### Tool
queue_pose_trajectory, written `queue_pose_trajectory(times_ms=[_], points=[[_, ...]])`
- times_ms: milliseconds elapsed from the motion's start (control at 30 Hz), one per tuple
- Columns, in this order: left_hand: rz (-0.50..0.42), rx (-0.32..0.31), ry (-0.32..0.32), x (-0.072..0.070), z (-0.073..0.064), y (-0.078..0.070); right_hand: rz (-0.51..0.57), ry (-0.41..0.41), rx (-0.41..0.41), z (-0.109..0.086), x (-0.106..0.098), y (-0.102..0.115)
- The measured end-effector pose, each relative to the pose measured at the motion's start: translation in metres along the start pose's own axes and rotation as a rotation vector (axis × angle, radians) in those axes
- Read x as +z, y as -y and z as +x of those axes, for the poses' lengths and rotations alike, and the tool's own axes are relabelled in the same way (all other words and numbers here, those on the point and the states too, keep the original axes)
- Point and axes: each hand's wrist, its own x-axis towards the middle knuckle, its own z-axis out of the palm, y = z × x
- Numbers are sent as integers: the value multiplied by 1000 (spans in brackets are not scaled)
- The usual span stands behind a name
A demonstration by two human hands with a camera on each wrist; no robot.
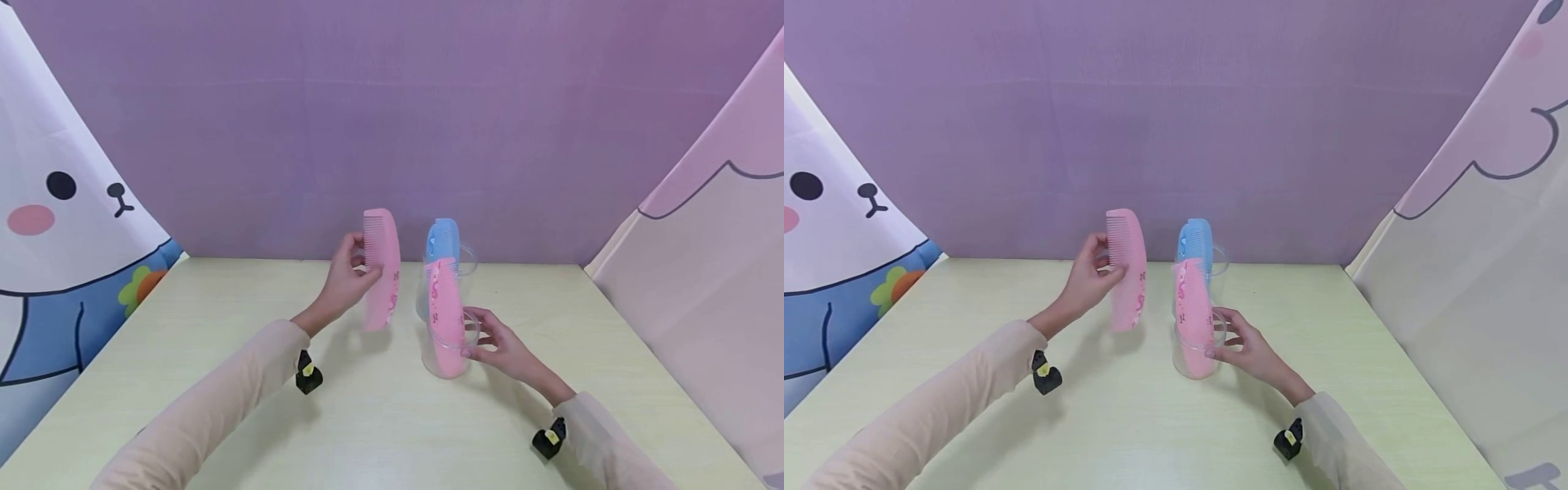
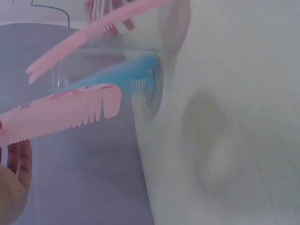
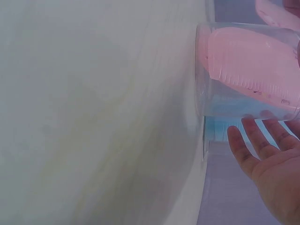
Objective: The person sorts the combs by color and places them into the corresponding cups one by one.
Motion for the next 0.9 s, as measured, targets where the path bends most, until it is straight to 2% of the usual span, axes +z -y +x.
queue_pose_trajectory(times_ms=[133,333,600,800,900], points=[[-23,25,-22,8,0,-12,-7,-5,-5,0,0,-1],[3,54,-23,21,-2,-27,-9,-13,-12,-1,1,-1],[-34,132,-44,39,-2,-32,7,-11,-1,0,2,0],[-115,144,-51,55,-5,-36,4,-5,2,-1,1,0],[-125,136,-42,63,-9,-43,0,-4,1,-1,1,0]])
